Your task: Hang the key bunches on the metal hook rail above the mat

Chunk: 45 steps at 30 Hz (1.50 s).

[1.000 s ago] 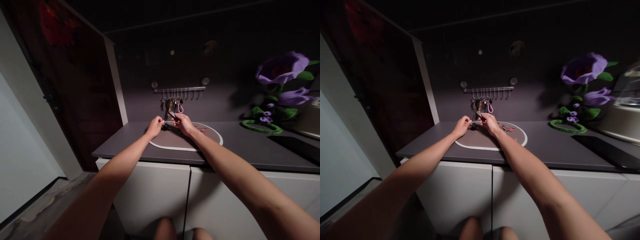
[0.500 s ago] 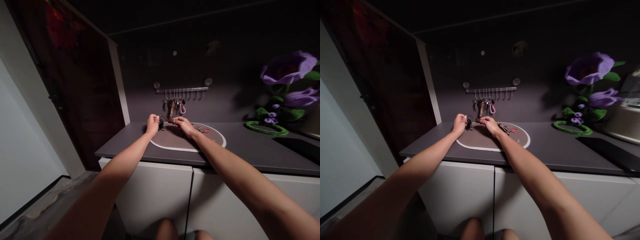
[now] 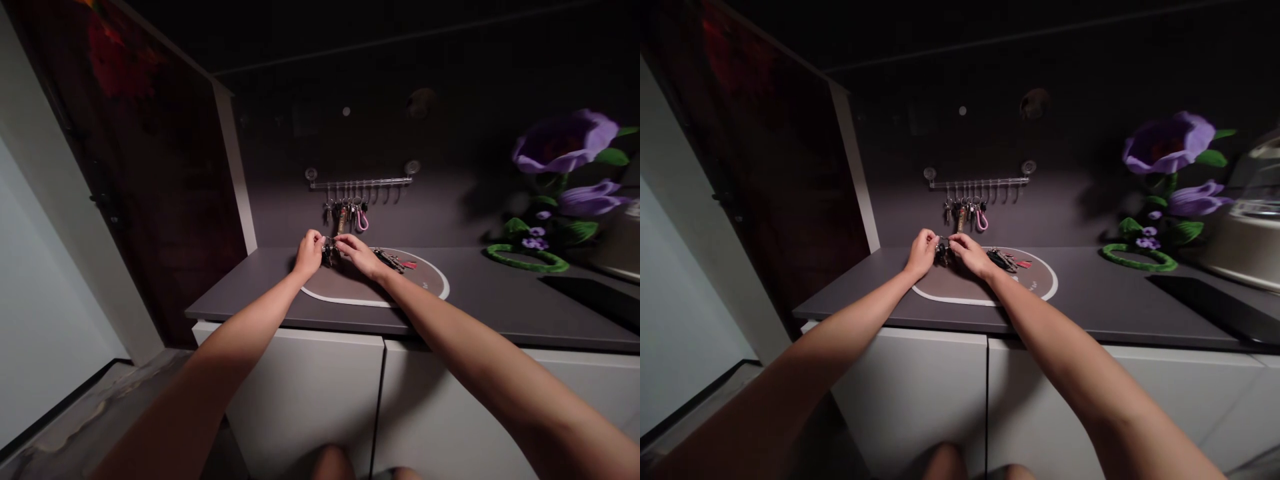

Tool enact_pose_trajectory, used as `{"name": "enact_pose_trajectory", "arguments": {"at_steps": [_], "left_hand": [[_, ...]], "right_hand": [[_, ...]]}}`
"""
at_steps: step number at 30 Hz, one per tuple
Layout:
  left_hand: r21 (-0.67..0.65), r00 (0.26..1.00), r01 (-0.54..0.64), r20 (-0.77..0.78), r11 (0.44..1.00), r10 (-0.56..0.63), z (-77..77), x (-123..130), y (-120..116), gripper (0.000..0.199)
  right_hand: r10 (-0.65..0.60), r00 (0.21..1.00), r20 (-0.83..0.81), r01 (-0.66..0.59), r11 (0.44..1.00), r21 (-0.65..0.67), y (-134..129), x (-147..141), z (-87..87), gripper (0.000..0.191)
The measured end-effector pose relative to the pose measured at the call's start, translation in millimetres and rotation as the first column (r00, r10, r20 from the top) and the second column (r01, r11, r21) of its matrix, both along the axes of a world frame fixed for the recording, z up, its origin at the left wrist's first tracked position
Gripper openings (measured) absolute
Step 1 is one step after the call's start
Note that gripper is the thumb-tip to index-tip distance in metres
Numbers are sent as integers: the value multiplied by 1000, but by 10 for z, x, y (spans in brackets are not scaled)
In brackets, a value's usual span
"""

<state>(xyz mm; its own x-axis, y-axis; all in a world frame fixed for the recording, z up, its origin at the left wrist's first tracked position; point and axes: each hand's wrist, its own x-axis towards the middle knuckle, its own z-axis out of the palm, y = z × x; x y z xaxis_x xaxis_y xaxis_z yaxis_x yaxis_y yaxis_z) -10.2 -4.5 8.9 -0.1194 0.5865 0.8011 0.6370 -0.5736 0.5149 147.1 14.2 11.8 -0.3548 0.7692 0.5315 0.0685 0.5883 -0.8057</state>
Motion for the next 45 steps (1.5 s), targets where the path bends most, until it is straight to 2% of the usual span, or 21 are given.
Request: {"name": "enact_pose_trajectory", "arguments": {"at_steps": [4, 7, 11, 14, 18, 23, 26, 30, 38, 42, 45], "left_hand": [[17, 996, 24, -87, 1000, -22, -4, 34, -26, 9], [15, 991, 10, -134, 1000, -8, 1, 46, -45, 9], [24, 988, -24, -154, 999, 27, 19, 38, -51, 9], [20, 992, -56, -110, 998, 58, 39, 34, -51, 9], [29, 996, -86, 10, 996, 85, 66, 40, -58, 10], [22, 993, -63, 102, 998, 60, 72, 34, -50, 10], [23, 992, -48, 117, 999, 45, 59, 34, -30, 10], [53, 995, -42, 92, 998, 37, 38, 55, -14, 10], [70, 996, 10, 86, 997, -16, 38, 122, -78, 11], [58, 992, 50, 112, 997, -56, 99, 165, -116, 12], [49, 990, 89, 108, 995, -94, 215, 209, -118, 13]], "right_hand": [[-3, 1000, -26, 6, 989, 146, 31, -9, 5, 31], [-4, 1000, -27, 9, 984, 180, 60, -9, 0, 27], [-123, 992, -35, 128, 962, 243, 49, 10, 24, 18], [-166, 986, -25, 166, 946, 279, -15, 8, 69, 15], [-160, 987, 20, 147, 942, 302, -92, -40, 111, 14], [-163, 981, 107, 116, 929, 351, -103, -89, 102, 13], [-180, 977, 111, 133, 931, 341, -98, -89, 88, 17], [-181, 983, 32, 165, 944, 287, -79, -101, 70, 25], [-92, 993, -77, 106, 976, 191, -45, -126, 53, 23], [-65, 991, -118, 85, 981, 173, -76, -91, 107, 21], [-23, 986, -163, 44, 991, 123, -95, -49, 197, 20]]}}
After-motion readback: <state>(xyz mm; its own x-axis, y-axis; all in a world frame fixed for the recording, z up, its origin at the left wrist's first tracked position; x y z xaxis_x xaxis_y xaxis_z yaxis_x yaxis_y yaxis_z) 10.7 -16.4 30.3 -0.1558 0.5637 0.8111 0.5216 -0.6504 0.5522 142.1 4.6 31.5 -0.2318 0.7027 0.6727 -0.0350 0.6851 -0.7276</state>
